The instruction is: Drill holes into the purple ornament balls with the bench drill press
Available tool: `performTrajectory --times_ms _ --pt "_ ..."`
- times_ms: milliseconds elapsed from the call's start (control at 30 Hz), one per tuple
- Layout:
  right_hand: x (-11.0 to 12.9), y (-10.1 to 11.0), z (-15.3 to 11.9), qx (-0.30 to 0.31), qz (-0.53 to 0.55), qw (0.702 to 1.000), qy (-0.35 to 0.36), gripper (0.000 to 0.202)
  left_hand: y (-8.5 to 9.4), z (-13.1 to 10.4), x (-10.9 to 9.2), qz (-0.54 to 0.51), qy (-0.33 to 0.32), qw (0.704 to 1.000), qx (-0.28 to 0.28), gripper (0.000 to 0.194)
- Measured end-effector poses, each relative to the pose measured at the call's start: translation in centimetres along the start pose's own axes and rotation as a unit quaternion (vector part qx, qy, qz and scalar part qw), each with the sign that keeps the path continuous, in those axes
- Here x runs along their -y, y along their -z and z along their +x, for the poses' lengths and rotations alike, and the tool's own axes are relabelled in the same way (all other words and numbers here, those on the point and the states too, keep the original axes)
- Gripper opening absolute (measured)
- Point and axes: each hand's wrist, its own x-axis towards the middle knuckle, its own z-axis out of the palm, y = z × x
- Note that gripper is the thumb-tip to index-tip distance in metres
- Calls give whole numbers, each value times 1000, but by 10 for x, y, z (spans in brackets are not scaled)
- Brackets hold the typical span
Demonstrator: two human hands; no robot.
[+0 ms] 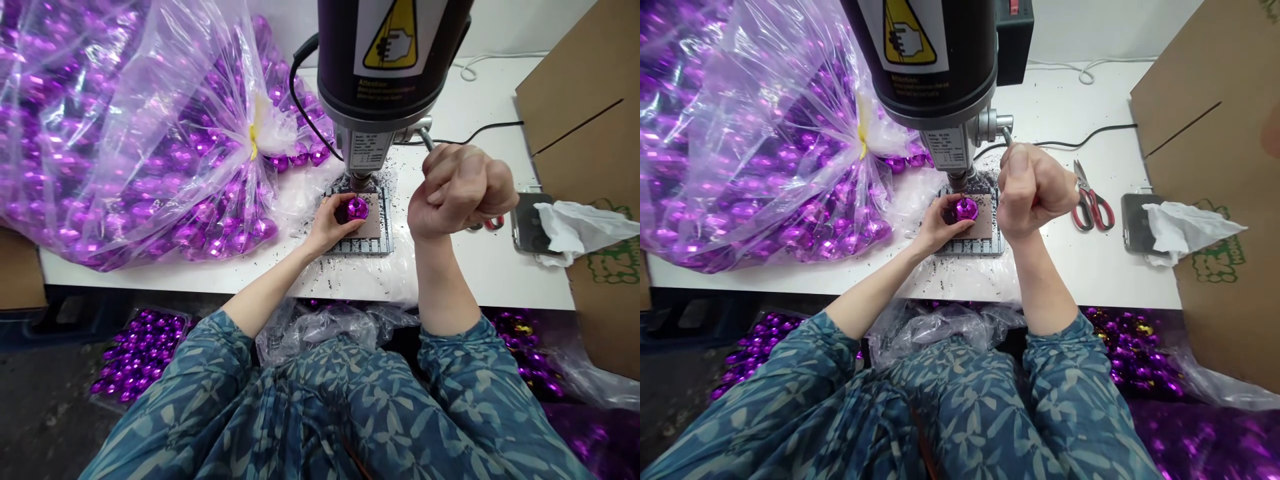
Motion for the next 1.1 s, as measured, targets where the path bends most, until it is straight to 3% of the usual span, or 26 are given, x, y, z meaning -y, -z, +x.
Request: performTrajectory --times_ms 133,267,367,433,500,567,633,667,700,800,867,933,1100 --pt "16 -6 2 22 15 1000 -1 69 -1 0 1 -3 3 1000 -1 57" --pt "41 -39 35 59 73 996 0 47 -3 2 -1 -11 14 1000 -2 57" --pt "49 -62 64 109 83 986 -93 43 8 -6 -13 -11 40 999 -30 56" --pt "50 -70 75 113 96 980 -130 45 27 -24 -28 -12 50 998 -39 51" --pt "50 -71 79 110 106 979 -137 44 50 -53 -45 -13 48 999 19 43" --pt "49 -70 78 120 113 976 -139 41 70 -90 -57 2 46 983 180 38" --pt "48 -70 75 122 125 975 -140 40 80 -130 -59 79 41 929 360 35" --pt "47 -70 74 112 133 975 -137 41 81 -148 -56 147 35 900 409 34" --pt "46 -70 74 95 141 977 -132 43 79 -164 -51 226 29 874 429 34" --pt "42 -71 75 81 144 980 -114 42 68 -195 -30 409 37 822 393 43" --pt "41 -69 75 97 137 981 -102 41 66 -198 -25 451 52 805 382 46" --pt "42 -66 75 114 130 980 -101 39 71 -186 -32 448 32 794 410 48" --pt "45 -66 73 125 115 980 -103 39 88 -128 -69 387 -82 784 478 22"
